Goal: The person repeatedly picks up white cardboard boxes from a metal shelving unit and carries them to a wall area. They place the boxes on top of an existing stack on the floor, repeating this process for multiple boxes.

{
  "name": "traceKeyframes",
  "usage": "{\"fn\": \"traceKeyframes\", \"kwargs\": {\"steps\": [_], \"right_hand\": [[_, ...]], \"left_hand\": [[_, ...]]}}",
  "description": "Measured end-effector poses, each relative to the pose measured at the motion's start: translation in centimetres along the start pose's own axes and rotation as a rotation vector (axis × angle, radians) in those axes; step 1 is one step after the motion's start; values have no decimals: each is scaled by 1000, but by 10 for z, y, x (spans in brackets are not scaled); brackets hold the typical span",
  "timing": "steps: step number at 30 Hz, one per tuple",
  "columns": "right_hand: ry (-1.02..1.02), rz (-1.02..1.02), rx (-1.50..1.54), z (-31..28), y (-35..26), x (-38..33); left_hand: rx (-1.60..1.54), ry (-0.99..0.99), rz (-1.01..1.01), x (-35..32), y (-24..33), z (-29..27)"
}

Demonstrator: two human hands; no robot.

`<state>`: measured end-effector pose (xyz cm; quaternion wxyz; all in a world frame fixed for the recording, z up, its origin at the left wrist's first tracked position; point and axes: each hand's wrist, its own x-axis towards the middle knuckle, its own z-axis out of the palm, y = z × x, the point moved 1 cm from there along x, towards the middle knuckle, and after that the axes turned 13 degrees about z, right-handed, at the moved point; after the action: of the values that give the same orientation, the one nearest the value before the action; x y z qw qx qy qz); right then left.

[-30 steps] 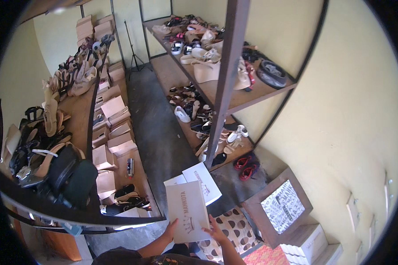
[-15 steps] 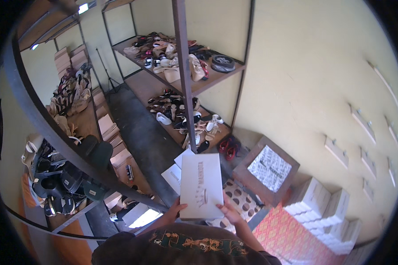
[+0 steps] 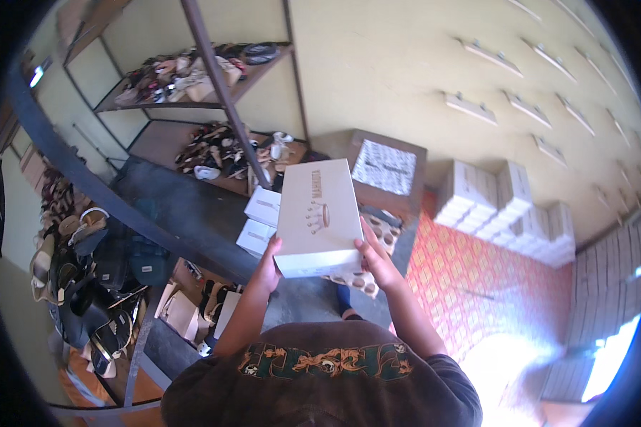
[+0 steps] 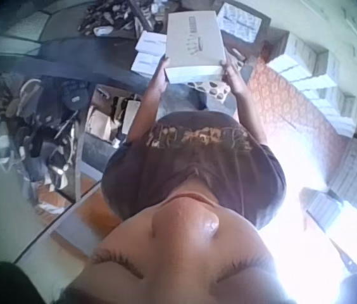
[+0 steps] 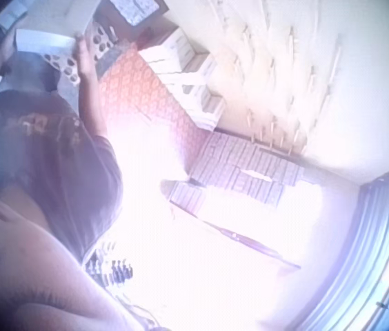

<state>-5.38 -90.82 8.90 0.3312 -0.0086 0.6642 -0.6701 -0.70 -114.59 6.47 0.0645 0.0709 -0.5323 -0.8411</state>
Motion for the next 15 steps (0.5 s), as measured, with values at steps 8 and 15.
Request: {"fn": "traceKeyframes", "kwargs": {"steps": [8, 15], "right_hand": [[191, 73, 159, -57, 54, -97], [423, 0, 254, -123, 87, -205]], "left_hand": [[87, -200, -204, -37, -29, 78], [110, -476, -288, -65, -82, 189]]}}
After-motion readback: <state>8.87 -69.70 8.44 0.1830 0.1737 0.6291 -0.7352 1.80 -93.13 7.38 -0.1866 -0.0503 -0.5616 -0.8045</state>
